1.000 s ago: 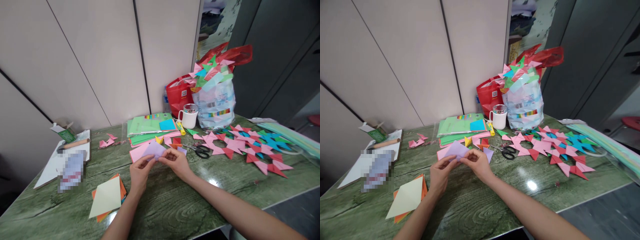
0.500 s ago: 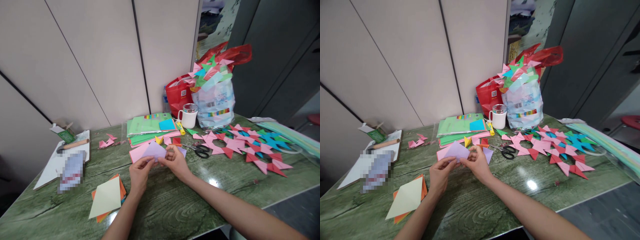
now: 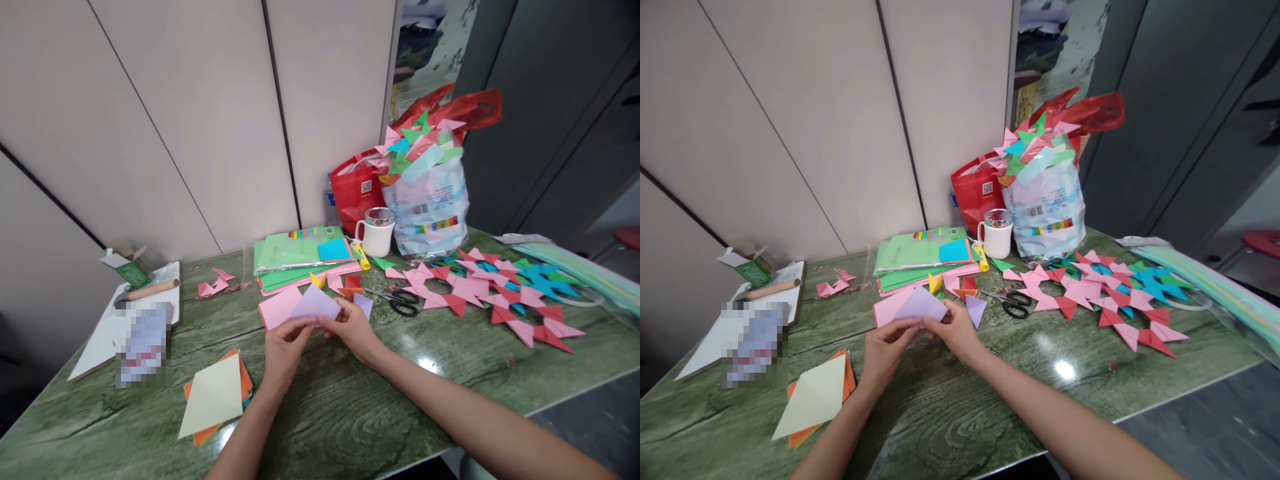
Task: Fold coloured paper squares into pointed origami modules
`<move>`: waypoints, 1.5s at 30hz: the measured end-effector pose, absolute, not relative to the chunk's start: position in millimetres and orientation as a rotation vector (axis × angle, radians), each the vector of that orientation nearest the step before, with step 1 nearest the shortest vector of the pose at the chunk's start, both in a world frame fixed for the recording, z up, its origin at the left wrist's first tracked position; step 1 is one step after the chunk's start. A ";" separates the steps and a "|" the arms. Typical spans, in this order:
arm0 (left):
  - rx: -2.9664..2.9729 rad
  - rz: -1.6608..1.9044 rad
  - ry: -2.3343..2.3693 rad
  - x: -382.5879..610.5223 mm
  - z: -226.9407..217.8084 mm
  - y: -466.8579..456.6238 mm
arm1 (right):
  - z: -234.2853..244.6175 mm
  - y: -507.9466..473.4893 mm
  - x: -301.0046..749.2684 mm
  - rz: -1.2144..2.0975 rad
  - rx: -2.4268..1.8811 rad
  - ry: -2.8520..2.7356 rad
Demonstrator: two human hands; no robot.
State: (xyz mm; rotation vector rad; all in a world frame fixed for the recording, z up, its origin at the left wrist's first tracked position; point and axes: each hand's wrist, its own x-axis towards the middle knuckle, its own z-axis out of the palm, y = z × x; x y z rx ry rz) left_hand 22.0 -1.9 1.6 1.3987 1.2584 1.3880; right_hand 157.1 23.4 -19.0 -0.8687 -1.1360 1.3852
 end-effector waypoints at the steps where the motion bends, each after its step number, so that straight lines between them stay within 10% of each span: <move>1: 1.426 1.374 1.270 21.5 1.4 -1.6 | -18.7 23.6 157.4 1.388 -0.867 -1.137; 45: 1.432 1.259 1.283 14.0 -5.1 7.0 | -25.5 38.6 167.7 1.117 -0.851 -1.335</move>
